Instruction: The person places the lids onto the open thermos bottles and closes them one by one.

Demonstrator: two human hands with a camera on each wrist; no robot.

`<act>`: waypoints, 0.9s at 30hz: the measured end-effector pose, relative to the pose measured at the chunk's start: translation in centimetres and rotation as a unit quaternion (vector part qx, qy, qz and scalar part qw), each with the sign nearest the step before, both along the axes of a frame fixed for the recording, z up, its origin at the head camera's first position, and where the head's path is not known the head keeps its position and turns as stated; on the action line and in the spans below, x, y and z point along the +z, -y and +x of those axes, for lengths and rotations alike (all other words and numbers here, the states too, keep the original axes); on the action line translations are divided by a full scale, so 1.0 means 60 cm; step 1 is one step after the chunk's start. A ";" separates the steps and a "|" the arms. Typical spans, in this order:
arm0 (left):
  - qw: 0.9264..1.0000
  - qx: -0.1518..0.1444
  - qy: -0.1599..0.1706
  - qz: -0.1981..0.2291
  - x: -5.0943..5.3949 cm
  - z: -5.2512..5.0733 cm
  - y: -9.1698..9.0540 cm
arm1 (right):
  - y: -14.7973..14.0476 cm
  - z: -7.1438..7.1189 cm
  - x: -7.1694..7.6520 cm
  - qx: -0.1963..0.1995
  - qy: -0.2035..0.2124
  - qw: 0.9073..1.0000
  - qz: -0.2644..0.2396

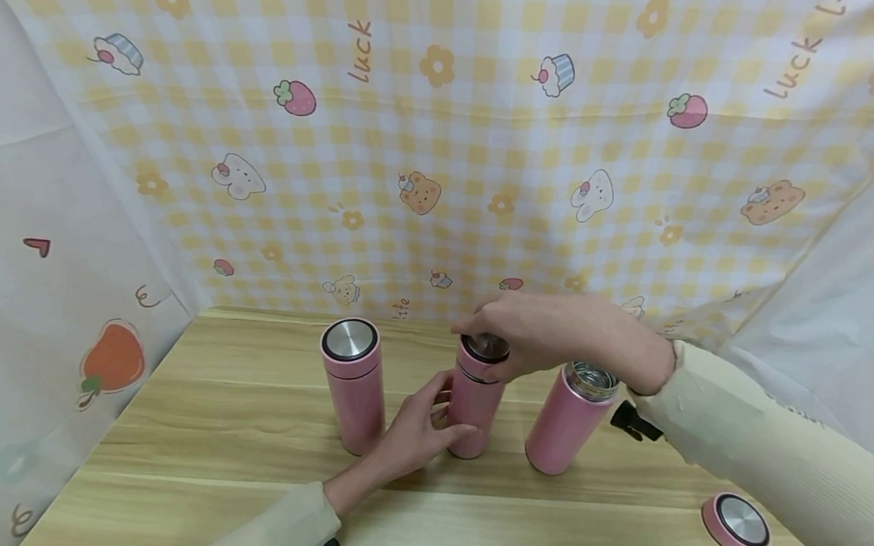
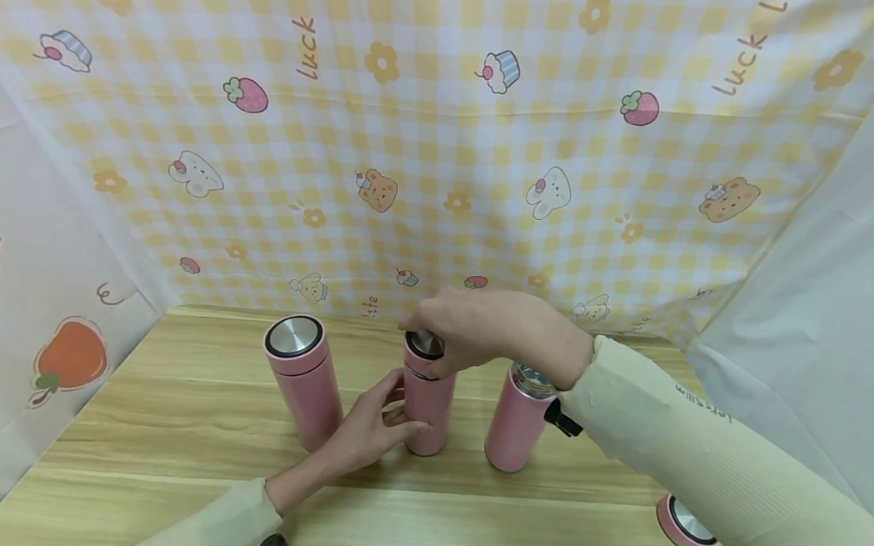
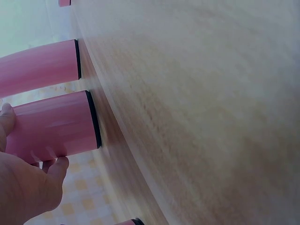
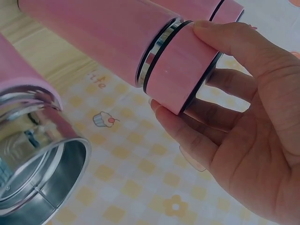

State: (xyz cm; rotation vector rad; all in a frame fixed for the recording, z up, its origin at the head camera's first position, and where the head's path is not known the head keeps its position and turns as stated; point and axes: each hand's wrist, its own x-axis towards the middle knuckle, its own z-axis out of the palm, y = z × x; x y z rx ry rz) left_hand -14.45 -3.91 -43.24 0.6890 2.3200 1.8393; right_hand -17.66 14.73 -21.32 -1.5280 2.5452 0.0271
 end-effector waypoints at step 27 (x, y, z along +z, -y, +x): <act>1.000 -0.005 0.003 0.004 -0.003 -0.002 0.001 | -0.002 -0.001 -0.007 0.004 -0.001 1.000 -0.013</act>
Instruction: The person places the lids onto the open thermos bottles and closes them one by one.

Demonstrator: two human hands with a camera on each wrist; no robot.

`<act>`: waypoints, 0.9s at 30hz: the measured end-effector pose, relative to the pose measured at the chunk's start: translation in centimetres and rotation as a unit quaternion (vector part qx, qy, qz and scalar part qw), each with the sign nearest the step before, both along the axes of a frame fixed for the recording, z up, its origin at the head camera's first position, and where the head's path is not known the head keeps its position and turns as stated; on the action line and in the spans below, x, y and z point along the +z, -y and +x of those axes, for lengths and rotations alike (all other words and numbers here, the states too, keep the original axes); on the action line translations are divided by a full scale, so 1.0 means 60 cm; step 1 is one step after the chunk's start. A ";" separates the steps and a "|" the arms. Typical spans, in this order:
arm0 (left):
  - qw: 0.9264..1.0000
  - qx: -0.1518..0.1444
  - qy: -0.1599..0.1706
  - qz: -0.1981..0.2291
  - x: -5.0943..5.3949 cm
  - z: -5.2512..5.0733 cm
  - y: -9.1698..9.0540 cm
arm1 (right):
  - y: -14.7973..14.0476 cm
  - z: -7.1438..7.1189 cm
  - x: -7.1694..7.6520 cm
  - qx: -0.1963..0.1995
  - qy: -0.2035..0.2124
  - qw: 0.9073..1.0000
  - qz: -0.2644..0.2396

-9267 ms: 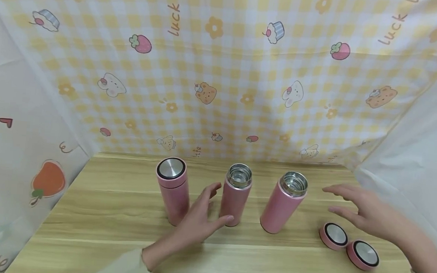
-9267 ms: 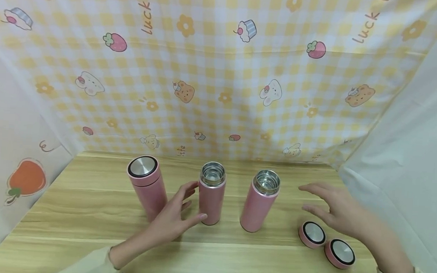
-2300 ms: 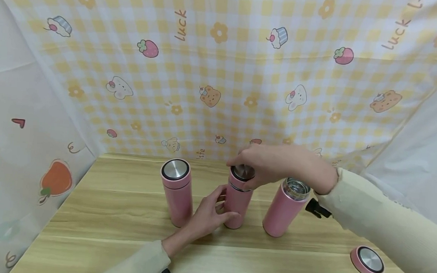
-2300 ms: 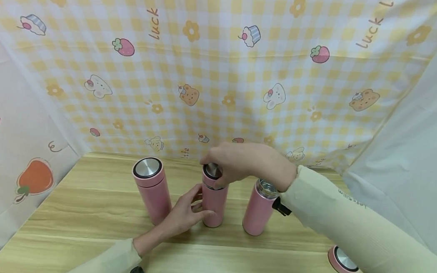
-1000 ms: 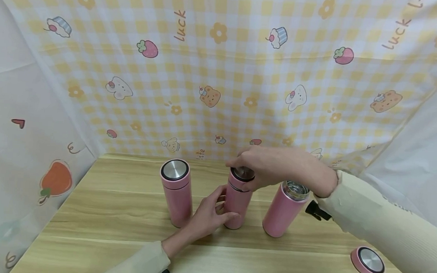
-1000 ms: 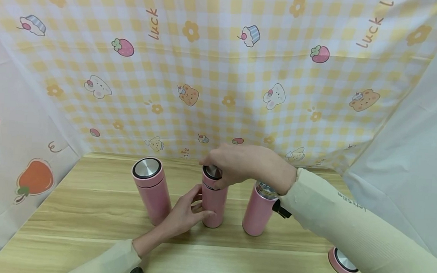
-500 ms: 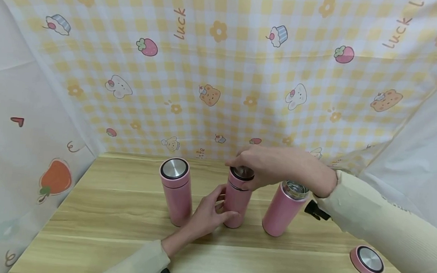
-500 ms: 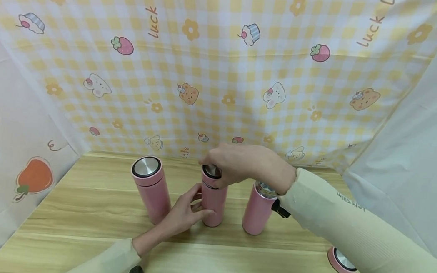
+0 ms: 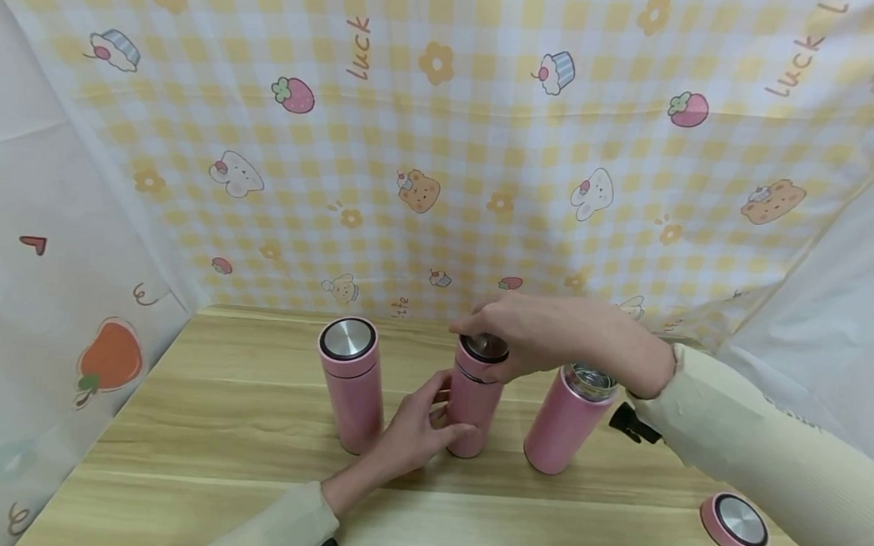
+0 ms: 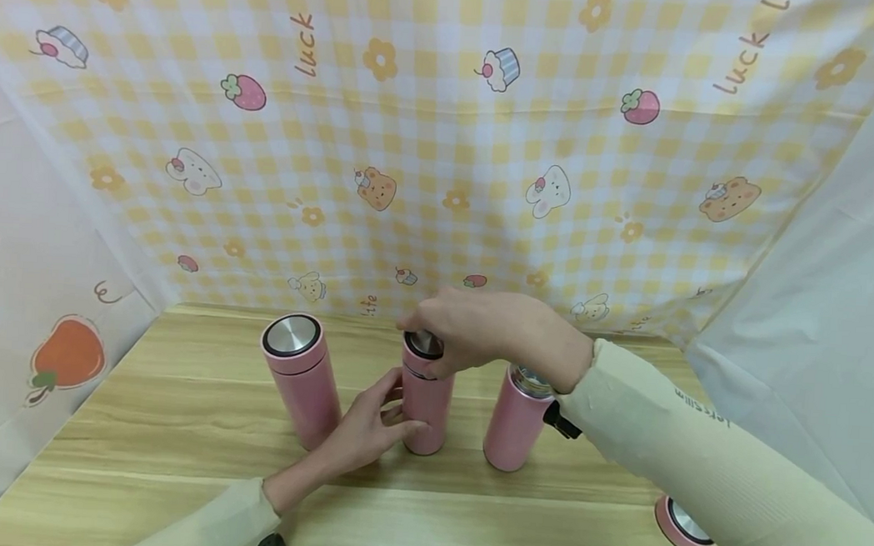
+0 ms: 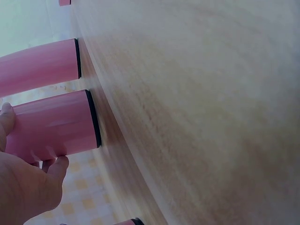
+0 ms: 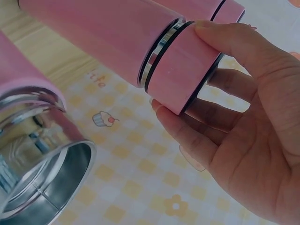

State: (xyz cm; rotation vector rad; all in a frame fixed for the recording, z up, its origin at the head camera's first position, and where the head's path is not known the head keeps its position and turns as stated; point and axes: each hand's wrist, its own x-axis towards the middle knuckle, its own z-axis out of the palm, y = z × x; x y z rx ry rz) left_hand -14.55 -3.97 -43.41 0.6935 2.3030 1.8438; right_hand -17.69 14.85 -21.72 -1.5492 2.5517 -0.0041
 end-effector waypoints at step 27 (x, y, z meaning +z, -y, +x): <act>1.000 0.010 0.006 -0.008 0.001 0.000 -0.003 | -0.021 -0.002 -0.002 -0.003 0.055 0.997 -0.056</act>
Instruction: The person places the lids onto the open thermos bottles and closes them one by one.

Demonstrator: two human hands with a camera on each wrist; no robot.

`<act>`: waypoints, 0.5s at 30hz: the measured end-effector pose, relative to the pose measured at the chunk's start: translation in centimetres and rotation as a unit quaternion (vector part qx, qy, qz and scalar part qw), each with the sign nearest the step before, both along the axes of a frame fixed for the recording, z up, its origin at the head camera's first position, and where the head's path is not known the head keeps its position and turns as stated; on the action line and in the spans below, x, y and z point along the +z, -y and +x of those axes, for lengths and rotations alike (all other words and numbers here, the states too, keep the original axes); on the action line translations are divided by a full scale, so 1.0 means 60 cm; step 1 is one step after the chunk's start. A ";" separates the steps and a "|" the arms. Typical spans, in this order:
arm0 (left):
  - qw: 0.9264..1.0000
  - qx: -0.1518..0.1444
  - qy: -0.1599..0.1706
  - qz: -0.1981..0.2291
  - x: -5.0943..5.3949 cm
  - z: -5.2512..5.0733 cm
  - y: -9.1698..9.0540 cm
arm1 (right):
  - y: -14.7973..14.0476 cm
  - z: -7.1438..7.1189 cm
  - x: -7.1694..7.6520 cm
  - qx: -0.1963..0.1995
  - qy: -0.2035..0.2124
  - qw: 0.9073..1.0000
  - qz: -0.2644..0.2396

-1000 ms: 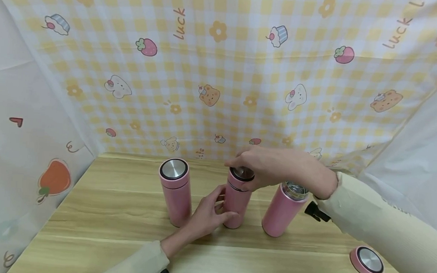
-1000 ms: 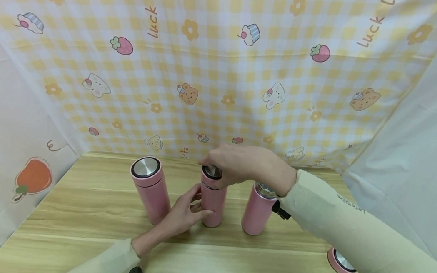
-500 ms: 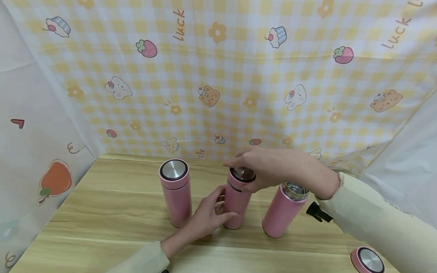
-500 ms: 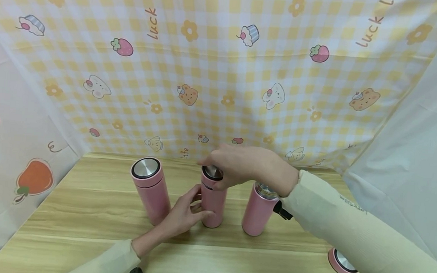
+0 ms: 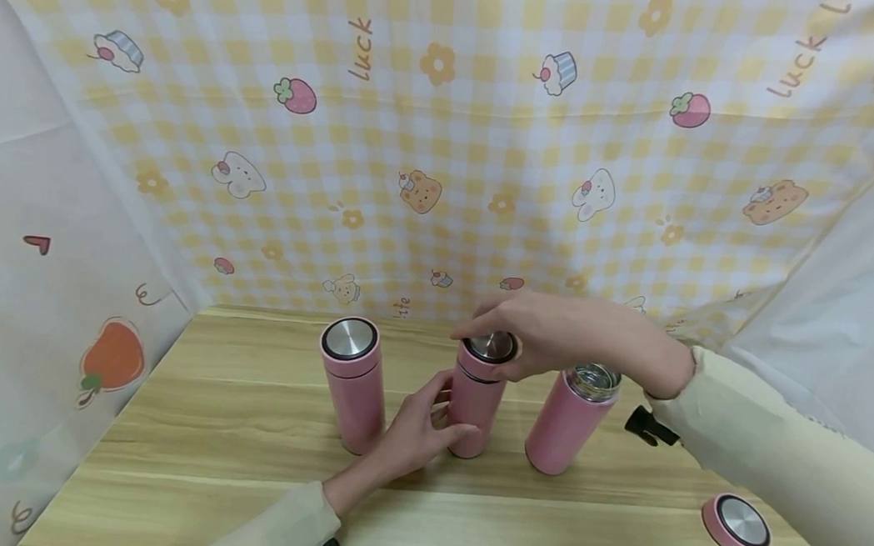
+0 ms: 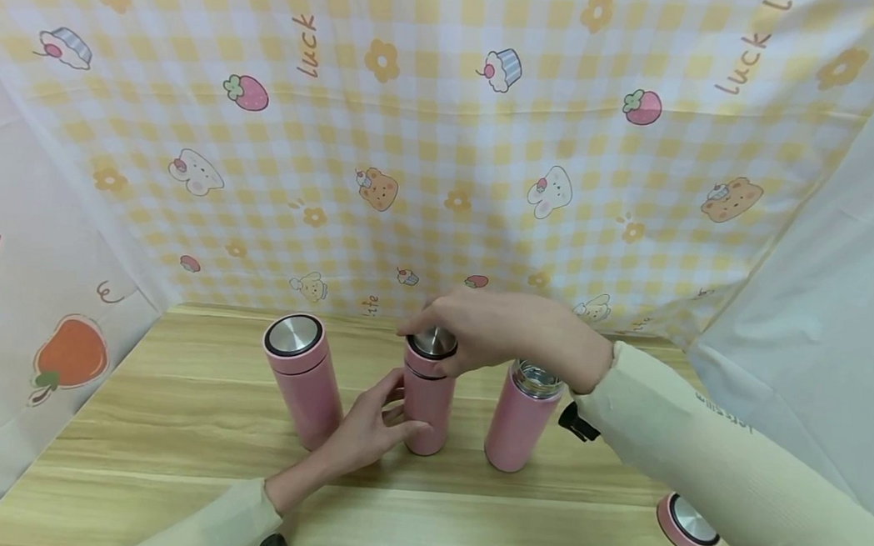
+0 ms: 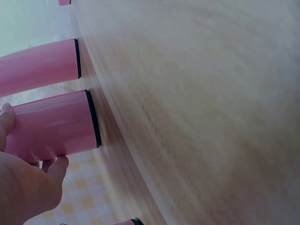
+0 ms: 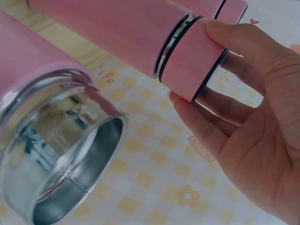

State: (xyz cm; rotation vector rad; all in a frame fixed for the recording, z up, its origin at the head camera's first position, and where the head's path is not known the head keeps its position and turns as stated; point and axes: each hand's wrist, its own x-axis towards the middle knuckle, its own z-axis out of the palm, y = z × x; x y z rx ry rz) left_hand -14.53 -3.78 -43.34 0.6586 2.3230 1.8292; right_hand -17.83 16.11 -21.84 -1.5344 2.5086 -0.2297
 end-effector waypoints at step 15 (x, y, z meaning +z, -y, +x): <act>1.000 0.004 0.001 0.000 0.000 0.000 -0.002 | 0.012 0.002 0.011 -0.002 -0.016 0.999 0.040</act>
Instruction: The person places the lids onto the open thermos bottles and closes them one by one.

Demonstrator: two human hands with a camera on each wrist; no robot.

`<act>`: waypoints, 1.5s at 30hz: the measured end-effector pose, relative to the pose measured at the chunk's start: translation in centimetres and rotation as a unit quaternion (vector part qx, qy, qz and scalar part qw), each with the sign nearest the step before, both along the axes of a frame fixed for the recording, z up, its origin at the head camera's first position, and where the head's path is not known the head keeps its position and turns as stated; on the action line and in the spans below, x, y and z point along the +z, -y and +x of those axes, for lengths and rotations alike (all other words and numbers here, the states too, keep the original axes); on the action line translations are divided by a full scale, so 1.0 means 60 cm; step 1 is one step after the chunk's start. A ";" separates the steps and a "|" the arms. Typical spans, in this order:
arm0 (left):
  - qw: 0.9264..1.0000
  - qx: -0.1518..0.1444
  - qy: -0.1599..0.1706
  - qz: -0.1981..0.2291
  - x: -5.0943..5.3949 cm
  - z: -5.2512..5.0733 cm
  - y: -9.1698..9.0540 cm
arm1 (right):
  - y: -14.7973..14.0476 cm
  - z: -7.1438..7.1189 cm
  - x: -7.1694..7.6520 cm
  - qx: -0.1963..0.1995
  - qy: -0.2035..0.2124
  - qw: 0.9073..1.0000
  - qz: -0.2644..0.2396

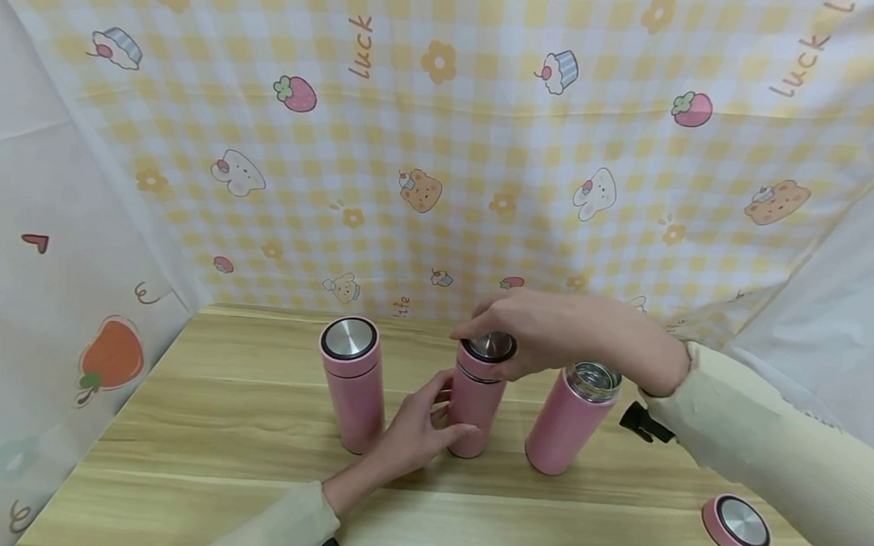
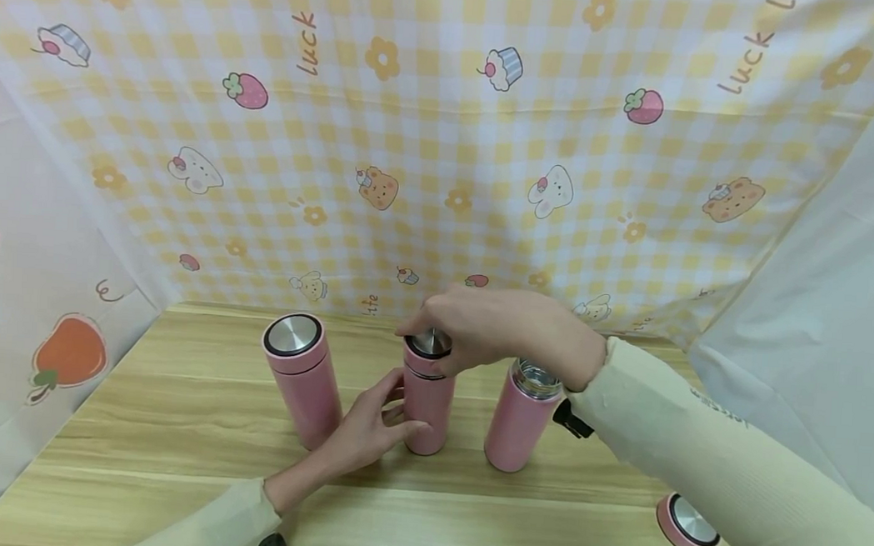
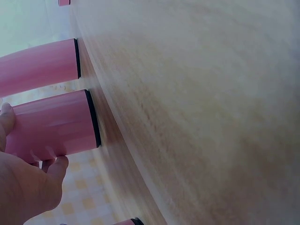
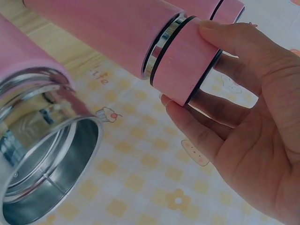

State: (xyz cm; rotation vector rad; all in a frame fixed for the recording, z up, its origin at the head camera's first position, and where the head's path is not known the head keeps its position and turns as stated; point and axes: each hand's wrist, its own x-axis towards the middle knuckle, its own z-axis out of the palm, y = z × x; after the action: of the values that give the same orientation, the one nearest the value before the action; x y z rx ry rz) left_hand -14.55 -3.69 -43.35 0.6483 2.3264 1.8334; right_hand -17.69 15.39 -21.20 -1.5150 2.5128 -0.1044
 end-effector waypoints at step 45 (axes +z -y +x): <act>1.000 -0.012 -0.013 -0.003 -0.001 0.000 0.003 | 0.011 0.000 -0.007 0.044 -0.064 0.997 -0.016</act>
State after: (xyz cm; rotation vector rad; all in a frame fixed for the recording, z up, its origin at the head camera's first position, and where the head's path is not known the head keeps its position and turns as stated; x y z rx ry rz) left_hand -14.55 -3.89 -43.43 0.7005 2.3293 1.8179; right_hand -17.66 14.76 -21.63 -1.6932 2.5481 -0.0356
